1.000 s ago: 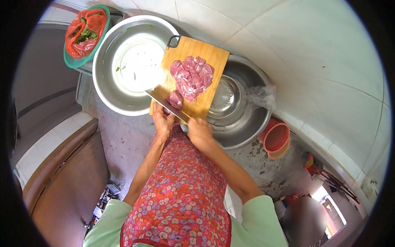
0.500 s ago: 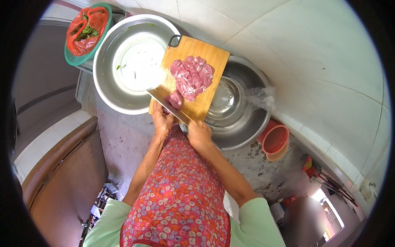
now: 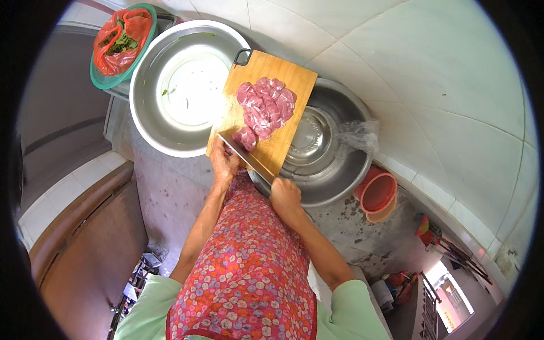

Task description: The person slices raw meat into thin pieces on a wooden cutting board using a knife. The sliced meat accumulates on the board as the person continues cutting.

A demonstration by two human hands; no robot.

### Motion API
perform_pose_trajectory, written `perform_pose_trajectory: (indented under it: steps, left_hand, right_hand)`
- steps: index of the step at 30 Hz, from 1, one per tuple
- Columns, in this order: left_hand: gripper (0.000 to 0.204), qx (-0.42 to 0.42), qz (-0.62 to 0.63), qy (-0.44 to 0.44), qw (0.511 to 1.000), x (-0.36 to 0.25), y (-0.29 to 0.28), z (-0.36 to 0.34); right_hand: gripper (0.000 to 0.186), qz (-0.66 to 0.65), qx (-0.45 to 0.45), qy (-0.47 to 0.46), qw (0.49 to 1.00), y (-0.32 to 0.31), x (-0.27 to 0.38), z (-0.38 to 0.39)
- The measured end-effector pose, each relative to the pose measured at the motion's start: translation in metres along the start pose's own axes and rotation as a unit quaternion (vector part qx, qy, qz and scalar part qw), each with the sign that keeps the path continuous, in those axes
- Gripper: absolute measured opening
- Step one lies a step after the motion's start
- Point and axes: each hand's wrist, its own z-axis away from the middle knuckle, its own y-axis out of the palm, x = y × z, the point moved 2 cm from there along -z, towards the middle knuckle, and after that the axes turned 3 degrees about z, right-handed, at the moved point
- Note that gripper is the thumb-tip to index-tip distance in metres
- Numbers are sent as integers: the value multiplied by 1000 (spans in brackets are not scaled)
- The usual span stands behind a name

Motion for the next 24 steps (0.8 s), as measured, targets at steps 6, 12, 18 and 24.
perform_pose_trajectory:
  steps: [6, 12, 18, 24]
  left_hand:
    - [32, 32, 28, -38, 998, -1, 1, 2]
    - [25, -7, 64, -10, 998, 7, 2, -7]
    - [27, -50, 90, -80, 991, 25, -4, -18]
    - [26, 21, 217, -139, 966, 6, -22, -54]
  right_hand:
    - [17, -51, -71, -56, 995, -32, 71, -44]
    - [17, -33, -63, -48, 996, -25, 60, -39]
    - [18, -18, -21, 9, 1000, 4, 9, -4]
    - [20, -13, -101, -35, 994, 11, -26, 13]
